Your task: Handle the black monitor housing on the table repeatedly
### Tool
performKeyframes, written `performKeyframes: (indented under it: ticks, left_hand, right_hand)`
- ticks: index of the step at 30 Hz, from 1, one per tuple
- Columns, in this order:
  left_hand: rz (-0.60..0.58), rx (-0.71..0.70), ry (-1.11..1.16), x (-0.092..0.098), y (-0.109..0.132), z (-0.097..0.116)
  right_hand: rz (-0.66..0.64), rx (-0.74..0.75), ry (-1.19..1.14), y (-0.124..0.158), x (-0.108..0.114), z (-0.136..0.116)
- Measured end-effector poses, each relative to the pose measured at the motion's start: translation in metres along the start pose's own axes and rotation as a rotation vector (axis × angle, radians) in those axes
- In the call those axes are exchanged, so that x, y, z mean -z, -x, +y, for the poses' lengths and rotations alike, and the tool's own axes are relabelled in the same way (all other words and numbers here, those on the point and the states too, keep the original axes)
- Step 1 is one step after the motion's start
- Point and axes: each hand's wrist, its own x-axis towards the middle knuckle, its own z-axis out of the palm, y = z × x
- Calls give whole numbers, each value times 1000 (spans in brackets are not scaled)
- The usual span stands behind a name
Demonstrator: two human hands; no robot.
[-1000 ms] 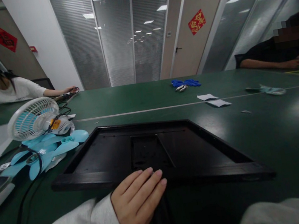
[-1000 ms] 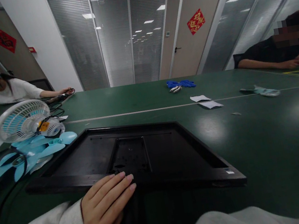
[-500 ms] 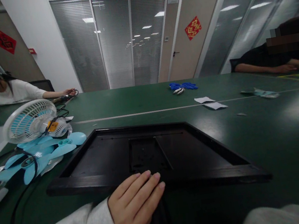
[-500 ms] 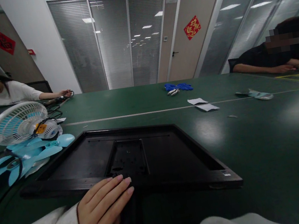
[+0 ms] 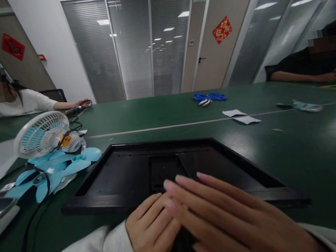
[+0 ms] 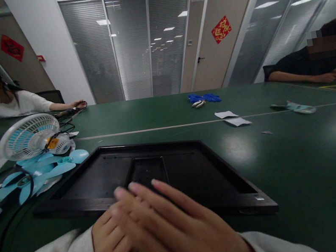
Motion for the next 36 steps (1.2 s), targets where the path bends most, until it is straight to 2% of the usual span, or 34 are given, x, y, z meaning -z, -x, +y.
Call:
performKeyframes:
  ticks: [3,6,9,15,20,26,28,30,33,36]
  left_hand:
    - [-28,-81,-34,11,-6,-3]
    - [-57,-30,-67,25,-12,-4]
    - [-88,54,-85,35,-19,-2]
    - [-175,76,-80,44,-25,4]
    - [-253,67,-55,45,-28,-1]
    - [-491,101,160,60,-47,-17]
    - [-580,141,224,67,-54,-32]
    - [-652,221,184,71,-56,-56]
    - [-771,433,-20,68,-53,-112]
    - [-941,688,-162,54,-48,-177]
  right_hand:
    - [-289,-49,-19,19,-8,16]
    - [-402,-131,-43,43,-22,23]
    - [-492,-166,-110,54,-31,23]
    - [-571,-170,-226,50,-32,28]
    - [-570,-145,-277,49,-32,35]
    - [-645,-193,-288,48,-35,42]
    - [-690,-210,-305,50,-34,49]
    - [-732,-219,-335,51,-33,63]
    - [-798,-283,-349,47,-36,102]
    - [-901,-481,-204,39,-55,157]
